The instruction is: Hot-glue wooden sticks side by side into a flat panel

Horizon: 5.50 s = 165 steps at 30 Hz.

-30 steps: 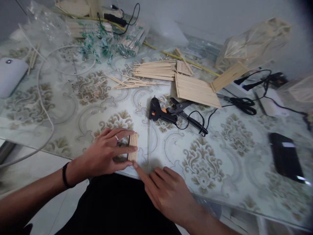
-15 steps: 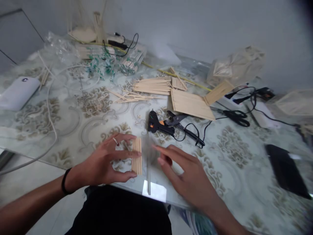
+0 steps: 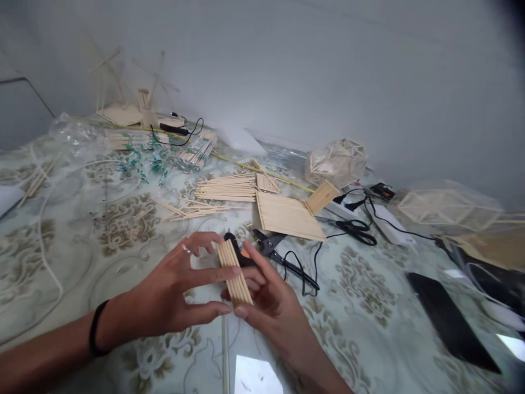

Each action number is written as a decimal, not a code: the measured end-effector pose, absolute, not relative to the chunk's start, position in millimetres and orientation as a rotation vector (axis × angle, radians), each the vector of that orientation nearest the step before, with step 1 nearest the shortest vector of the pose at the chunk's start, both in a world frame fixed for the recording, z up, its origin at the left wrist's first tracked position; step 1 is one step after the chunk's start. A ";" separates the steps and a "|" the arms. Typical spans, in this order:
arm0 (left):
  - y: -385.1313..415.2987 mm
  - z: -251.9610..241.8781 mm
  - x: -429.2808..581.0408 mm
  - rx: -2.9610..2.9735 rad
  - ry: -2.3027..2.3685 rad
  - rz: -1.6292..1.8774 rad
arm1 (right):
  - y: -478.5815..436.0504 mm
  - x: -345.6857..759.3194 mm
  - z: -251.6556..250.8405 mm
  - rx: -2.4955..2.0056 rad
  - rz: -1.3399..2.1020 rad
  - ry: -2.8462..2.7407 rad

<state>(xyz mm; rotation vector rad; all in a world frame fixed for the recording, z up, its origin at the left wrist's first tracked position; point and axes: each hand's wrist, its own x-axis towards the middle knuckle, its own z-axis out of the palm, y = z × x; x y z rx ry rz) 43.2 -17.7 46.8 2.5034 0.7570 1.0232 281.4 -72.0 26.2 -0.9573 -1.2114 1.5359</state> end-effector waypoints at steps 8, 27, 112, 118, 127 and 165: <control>-24.2 36.9 38.0 2.343 0.826 0.989 | -79.5 283.0 29.8 -1.142 1.531 -1.177; -10.3 35.2 33.8 1.531 0.923 0.871 | -79.7 273.8 37.4 -1.250 1.393 -1.291; -15.0 52.7 37.4 1.784 0.777 0.948 | -82.9 267.4 41.3 -1.146 0.633 -1.874; -17.0 46.3 38.0 1.963 0.850 1.039 | -91.9 269.9 35.8 -1.237 0.668 -1.796; -21.0 47.0 37.9 2.157 0.856 1.148 | -97.5 269.6 34.8 -1.309 0.644 -1.787; -16.0 56.6 37.2 1.263 0.632 0.482 | -77.6 291.9 46.8 -1.057 0.223 -2.125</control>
